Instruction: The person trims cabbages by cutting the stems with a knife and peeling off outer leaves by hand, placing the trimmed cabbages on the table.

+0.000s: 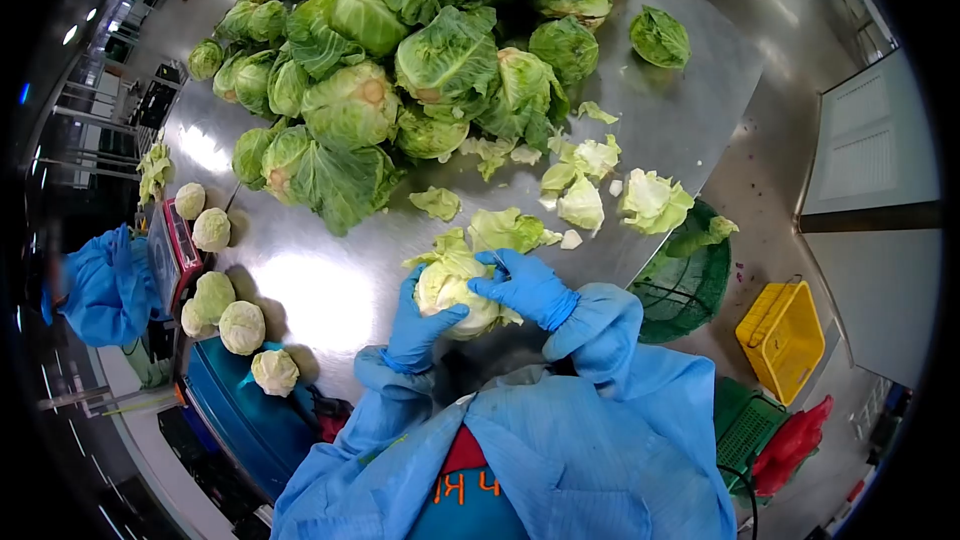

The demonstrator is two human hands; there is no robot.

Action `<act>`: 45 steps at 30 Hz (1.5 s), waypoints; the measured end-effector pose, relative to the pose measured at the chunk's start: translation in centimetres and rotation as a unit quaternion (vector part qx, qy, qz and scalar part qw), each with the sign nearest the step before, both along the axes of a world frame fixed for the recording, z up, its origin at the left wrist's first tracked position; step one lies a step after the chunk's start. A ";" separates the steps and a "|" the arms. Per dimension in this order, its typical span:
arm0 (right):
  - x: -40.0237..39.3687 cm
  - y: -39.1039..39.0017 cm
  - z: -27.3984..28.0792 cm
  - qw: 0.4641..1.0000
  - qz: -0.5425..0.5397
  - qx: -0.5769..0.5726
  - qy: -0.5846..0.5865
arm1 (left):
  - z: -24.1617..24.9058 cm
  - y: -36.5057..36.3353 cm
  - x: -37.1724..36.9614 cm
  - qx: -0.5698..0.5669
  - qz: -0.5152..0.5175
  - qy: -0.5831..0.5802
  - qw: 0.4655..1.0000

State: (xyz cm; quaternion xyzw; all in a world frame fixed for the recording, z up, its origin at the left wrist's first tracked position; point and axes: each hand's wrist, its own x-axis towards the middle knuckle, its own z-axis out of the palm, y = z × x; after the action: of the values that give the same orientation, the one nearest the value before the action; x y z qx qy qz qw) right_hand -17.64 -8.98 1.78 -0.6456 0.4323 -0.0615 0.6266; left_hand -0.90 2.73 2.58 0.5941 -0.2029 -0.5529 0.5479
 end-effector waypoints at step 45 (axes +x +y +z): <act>-7.5 0.4 1.5 0.934 -0.205 -0.294 0.012 | -2.2 0.6 2.0 0.044 0.151 0.315 0.936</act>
State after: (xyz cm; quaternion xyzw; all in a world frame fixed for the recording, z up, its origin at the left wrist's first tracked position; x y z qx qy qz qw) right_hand -25.15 -8.55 3.33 -0.6988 0.5255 -0.3049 0.3776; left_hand 1.07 3.34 0.42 0.4366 0.0966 -0.6311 0.6339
